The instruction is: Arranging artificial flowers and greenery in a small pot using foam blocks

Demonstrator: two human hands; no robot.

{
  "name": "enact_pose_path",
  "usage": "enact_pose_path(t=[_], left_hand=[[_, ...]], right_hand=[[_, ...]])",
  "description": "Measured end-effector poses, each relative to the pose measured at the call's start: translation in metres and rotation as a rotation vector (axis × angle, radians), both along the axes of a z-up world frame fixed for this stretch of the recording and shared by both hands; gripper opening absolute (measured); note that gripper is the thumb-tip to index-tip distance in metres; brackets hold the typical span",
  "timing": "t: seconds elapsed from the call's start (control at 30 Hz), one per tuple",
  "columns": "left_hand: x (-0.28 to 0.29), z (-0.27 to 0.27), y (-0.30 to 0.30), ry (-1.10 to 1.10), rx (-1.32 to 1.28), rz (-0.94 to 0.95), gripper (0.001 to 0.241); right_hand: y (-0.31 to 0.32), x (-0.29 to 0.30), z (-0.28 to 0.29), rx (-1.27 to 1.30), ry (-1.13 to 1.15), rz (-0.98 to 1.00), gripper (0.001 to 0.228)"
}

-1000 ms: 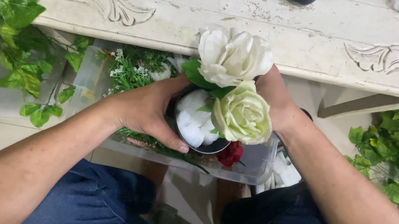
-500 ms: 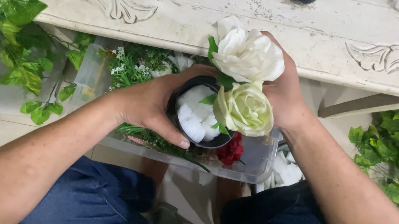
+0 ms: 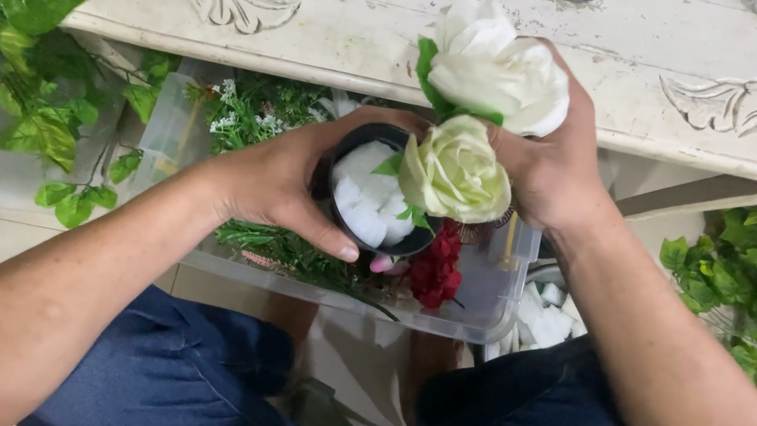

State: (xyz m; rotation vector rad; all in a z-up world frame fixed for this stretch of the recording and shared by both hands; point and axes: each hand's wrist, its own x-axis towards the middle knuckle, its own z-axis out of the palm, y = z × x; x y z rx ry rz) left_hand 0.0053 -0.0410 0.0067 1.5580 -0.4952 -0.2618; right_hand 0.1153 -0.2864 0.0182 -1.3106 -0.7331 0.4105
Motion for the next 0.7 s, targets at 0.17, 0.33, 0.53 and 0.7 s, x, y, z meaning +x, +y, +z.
enact_pose_path(t=[0.17, 0.33, 0.53, 0.7], left_hand=[[0.004, -0.008, 0.014, -0.001, -0.013, 0.114, 0.108], [0.005, -0.006, 0.019, -0.06, -0.134, 0.219, 0.102], [0.007, -0.014, 0.017, -0.135, -0.03, 0.314, 0.092], [0.011, -0.022, 0.014, -0.228, 0.45, 0.36, 0.131]], right_hand=[[-0.01, 0.005, 0.009, 0.065, 0.185, 0.003, 0.052], [-0.019, 0.015, -0.001, 0.001, 0.173, 0.166, 0.063], [-0.001, -0.012, 0.007, -0.244, -0.212, 0.21, 0.075], [0.006, -0.015, -0.019, -0.34, -0.25, 0.239, 0.063]])
